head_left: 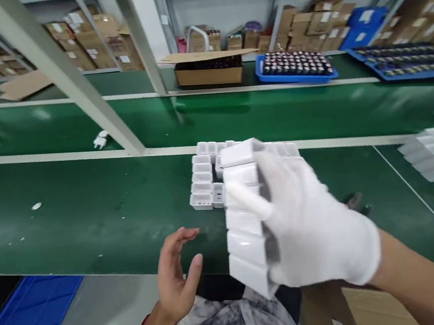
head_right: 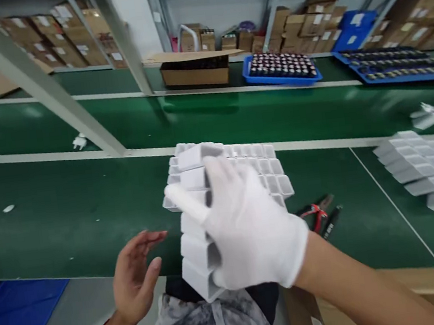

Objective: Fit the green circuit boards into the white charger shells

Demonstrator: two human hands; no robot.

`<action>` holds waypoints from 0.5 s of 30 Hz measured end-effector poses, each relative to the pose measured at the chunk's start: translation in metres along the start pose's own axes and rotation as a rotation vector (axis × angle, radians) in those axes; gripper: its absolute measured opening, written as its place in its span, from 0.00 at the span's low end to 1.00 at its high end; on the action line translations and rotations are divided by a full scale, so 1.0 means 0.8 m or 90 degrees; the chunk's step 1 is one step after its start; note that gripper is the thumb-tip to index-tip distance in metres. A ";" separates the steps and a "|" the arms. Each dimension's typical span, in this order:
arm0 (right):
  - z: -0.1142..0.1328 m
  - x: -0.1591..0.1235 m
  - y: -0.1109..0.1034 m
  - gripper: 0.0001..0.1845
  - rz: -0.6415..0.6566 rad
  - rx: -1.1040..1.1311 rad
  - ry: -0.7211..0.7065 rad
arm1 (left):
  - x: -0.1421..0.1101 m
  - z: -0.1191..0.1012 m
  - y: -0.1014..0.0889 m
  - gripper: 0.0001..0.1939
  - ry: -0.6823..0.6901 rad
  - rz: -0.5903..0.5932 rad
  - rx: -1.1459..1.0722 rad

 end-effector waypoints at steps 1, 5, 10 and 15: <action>0.016 0.038 0.013 0.58 0.028 0.010 -0.039 | 0.006 0.012 -0.024 0.23 -0.013 -0.051 -0.017; 0.066 0.177 0.068 0.56 0.147 -0.015 -0.126 | 0.033 0.051 -0.088 0.20 -0.076 -0.142 0.008; 0.064 0.284 0.155 0.65 0.374 -0.099 -0.086 | 0.058 0.083 -0.101 0.23 -0.203 0.028 0.089; 0.024 0.297 0.216 0.66 0.528 -0.141 0.003 | 0.080 0.094 -0.062 0.36 -0.292 0.280 0.084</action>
Point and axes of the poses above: each hand's wrist, its own x-axis towards the middle knuckle, its own y-axis out of the palm, z = x × y, the point moved 6 cm from there along x, towards the middle knuckle
